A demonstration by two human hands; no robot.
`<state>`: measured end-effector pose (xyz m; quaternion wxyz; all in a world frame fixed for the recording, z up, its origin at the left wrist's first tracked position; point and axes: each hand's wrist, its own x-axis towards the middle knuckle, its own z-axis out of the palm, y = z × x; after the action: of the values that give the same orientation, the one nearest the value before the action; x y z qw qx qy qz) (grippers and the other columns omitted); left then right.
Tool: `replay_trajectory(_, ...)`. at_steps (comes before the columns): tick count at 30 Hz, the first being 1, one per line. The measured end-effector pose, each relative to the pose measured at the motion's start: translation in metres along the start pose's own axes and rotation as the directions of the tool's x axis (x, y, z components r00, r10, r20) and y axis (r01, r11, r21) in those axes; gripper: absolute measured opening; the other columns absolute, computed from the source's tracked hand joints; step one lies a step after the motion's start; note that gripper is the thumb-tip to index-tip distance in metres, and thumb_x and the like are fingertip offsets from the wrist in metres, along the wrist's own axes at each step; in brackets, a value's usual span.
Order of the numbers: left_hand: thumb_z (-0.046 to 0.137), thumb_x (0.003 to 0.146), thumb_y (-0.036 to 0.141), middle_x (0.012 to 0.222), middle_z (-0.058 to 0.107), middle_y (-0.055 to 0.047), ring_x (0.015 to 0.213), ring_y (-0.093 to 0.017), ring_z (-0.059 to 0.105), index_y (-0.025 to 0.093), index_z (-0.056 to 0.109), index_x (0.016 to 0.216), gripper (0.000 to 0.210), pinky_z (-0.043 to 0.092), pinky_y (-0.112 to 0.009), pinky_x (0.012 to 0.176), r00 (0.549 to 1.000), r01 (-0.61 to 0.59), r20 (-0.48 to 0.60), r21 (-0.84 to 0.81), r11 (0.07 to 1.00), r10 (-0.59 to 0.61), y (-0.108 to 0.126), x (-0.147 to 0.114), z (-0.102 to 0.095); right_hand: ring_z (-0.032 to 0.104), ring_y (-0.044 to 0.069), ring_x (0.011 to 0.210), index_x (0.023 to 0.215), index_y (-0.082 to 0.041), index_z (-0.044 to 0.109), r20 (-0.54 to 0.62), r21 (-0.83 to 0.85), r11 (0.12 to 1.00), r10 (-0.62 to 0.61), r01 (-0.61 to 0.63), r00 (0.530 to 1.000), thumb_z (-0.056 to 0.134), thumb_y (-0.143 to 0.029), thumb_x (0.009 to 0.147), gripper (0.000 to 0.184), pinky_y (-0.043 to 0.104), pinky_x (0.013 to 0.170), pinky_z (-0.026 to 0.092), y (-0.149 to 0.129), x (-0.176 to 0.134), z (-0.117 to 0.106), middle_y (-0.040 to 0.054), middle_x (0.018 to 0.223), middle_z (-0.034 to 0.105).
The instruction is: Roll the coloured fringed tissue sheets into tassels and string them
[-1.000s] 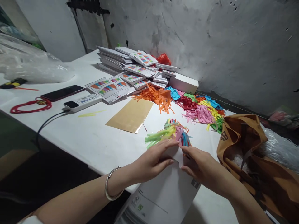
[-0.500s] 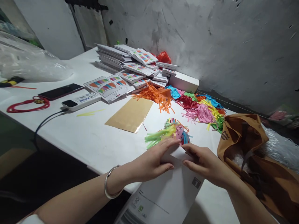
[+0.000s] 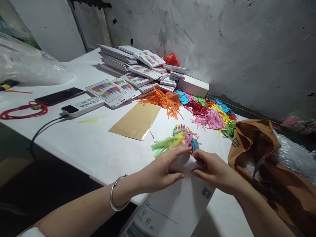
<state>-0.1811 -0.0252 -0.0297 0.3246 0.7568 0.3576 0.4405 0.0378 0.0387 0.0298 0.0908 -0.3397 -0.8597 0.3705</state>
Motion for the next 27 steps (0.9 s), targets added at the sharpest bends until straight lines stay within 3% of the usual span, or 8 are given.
replay_trajectory(5, 0.063, 0.094, 0.019, 0.144, 0.058, -0.012, 0.134, -0.029, 0.053, 0.025, 0.047, 0.145, 0.054, 0.046, -0.046, 0.111, 0.999, -0.003, -0.054, -0.045, 0.999, 0.0, 0.001, 0.001, 0.003, 0.046, 0.013, 0.07, 0.092, -0.021, 0.061, 0.173, 0.278, 0.958, 0.023, -0.071, 0.985, 0.071, -0.041, 0.082, 0.024, 0.023, 0.063, 0.038, 0.002, 0.0, -0.007, -0.0044, 0.08, 0.054)
replay_trajectory(9, 0.062, 0.095, 0.023, 0.124, 0.068, -0.011, 0.113, -0.026, 0.064, 0.024, 0.043, 0.15, 0.059, 0.053, -0.039, 0.096, 0.994, 0.014, -0.107, -0.053, 0.999, -0.02, 0.004, 0.0, 0.005, 0.037, 0.011, 0.062, 0.071, -0.019, 0.056, 0.179, 0.186, 0.965, 0.151, -0.184, 0.972, 0.063, -0.042, 0.088, 0.029, 0.022, 0.055, 0.029, 0.0, -0.002, -0.007, -0.0055, 0.066, 0.043)
replay_trajectory(13, 0.057, 0.099, 0.031, 0.091, 0.072, -0.004, 0.068, -0.016, 0.06, 0.02, 0.042, 0.151, 0.055, 0.05, -0.026, 0.065, 0.973, 0.137, -0.166, -0.141, 0.98, -0.16, 0.005, 0.002, 0.004, 0.03, 0.009, 0.06, 0.065, -0.02, 0.048, 0.141, 0.098, 0.987, 0.111, -0.125, 0.984, 0.066, -0.039, 0.087, 0.034, 0.023, 0.053, 0.021, -0.006, -0.004, -0.004, -0.0067, 0.063, 0.035)
replay_trajectory(16, 0.06, 0.098, 0.035, 0.094, 0.073, -0.004, 0.064, -0.013, 0.059, 0.02, 0.053, 0.143, 0.048, 0.047, -0.023, 0.06, 0.963, 0.191, -0.122, -0.313, 0.93, -0.239, 0.008, 0.004, -0.003, 0.026, 0.009, 0.059, 0.065, -0.02, 0.045, 0.21, 0.137, 0.978, 0.128, -0.159, 0.969, 0.06, -0.047, 0.092, 0.041, 0.024, 0.051, 0.018, -0.005, -0.01, -0.006, -0.0067, 0.063, 0.03)
replay_trajectory(18, 0.066, 0.094, 0.041, 0.097, 0.074, -0.005, 0.068, -0.014, 0.063, 0.02, 0.057, 0.139, 0.05, 0.049, -0.024, 0.061, 0.947, 0.244, -0.061, -0.501, 0.83, -0.315, 0.011, 0.005, -0.01, 0.025, 0.009, 0.058, 0.063, -0.02, 0.042, 0.206, 0.145, 0.979, 0.11, -0.141, 0.972, 0.057, -0.051, 0.095, 0.046, 0.024, 0.051, 0.018, -0.005, -0.016, -0.009, -0.0066, 0.062, 0.028)
replay_trajectory(23, 0.082, 0.081, 0.044, 0.091, 0.075, -0.007, 0.074, -0.017, 0.069, 0.018, 0.061, 0.129, 0.059, 0.051, -0.025, 0.067, 0.876, 0.374, 0.133, -0.794, 0.478, -0.464, 0.019, 0.001, -0.023, 0.053, 0.013, 0.077, 0.089, -0.02, 0.063, 0.252, 0.258, 0.966, -0.067, 0.0, 0.965, 0.053, -0.051, 0.099, 0.034, 0.021, 0.069, 0.039, -0.012, -0.024, -0.015, -0.0005, 0.085, 0.06)
replay_trajectory(25, 0.084, 0.078, 0.045, 0.091, 0.075, -0.006, 0.076, -0.017, 0.068, 0.018, 0.063, 0.126, 0.058, 0.051, -0.025, 0.068, 0.879, 0.386, 0.159, -0.792, 0.474, -0.45, 0.021, -0.004, -0.027, 0.058, 0.016, 0.086, 0.102, -0.022, 0.066, 0.244, 0.225, 0.974, -0.076, 0.02, 0.967, 0.05, -0.051, 0.1, 0.033, 0.023, 0.077, 0.043, -0.015, -0.024, -0.011, 0.002, 0.094, 0.066)
replay_trajectory(27, 0.08, 0.081, 0.049, 0.081, 0.072, -0.002, 0.071, -0.015, 0.064, 0.018, 0.067, 0.118, 0.05, 0.048, -0.023, 0.064, 0.896, 0.355, 0.079, -0.719, 0.598, -0.437, 0.023, -0.011, -0.034, 0.06, 0.017, 0.079, 0.097, -0.023, 0.066, 0.177, 0.071, 0.997, -0.019, 0.007, 0.984, 0.047, -0.057, 0.099, 0.04, 0.024, 0.07, 0.044, -0.013, -0.021, -0.002, 0.0028, 0.086, 0.068)
